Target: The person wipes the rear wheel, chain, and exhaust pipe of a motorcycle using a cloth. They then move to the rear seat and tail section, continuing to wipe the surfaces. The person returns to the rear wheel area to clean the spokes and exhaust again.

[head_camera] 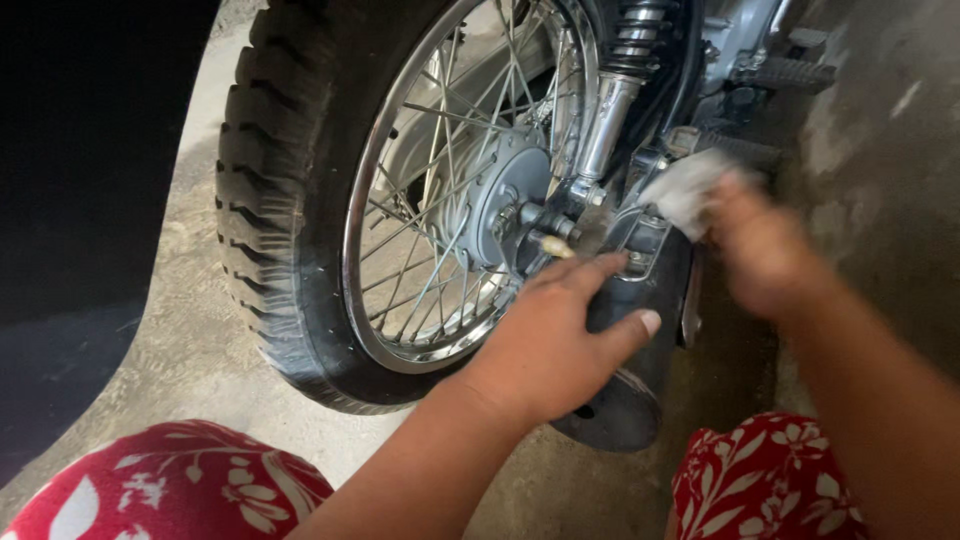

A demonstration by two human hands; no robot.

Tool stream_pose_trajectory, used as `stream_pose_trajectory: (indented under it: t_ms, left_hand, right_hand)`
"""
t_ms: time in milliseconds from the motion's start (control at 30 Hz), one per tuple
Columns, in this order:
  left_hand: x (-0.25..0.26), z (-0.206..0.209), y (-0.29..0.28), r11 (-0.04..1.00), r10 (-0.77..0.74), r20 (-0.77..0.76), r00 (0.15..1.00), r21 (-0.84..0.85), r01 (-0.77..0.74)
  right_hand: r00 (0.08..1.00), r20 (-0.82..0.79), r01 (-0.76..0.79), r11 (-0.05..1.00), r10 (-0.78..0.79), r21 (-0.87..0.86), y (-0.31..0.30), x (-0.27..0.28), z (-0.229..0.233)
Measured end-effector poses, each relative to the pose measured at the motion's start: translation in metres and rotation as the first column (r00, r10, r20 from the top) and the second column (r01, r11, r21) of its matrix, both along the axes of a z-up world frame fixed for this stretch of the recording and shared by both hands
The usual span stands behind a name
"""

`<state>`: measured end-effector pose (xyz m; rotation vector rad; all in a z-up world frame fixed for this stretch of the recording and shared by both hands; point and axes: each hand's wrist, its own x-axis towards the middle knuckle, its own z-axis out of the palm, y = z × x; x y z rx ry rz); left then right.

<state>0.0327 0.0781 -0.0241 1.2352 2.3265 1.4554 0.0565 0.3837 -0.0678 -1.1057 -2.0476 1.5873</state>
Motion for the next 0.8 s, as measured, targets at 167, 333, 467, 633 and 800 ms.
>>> stream_pose_trajectory:
  t_ms: [167,333,467,633,800]
  left_hand:
    - [0.002,0.001,-0.004,0.999,-0.035,0.065,0.997,0.003,0.035]
    - [-0.001,0.003,-0.007,0.999,-0.054,0.123,0.991,0.002,0.054]
    - [-0.003,0.003,-0.005,0.999,-0.049,0.140,0.989,-0.005,0.050]
    - [-0.007,-0.003,-0.002,0.999,-0.050,0.101,0.994,0.018,0.048]
    - [-0.008,-0.008,0.001,0.999,-0.038,0.090,0.995,0.015,0.037]
  right_hand:
    - [0.970,-0.011,-0.230,0.933,0.242,0.278,0.020,-0.019,-0.033]
    - [0.957,-0.248,-0.040,0.914,0.151,0.403,0.040,-0.048,-0.044]
    - [0.949,-0.239,-0.087,0.896,0.208,0.435,0.035,-0.054,-0.042]
    - [0.902,0.000,-0.256,0.537,0.431,0.804,0.057,-0.060,-0.043]
    - [0.953,0.218,-0.292,0.444,0.211,0.847,0.101,-0.083,-0.067]
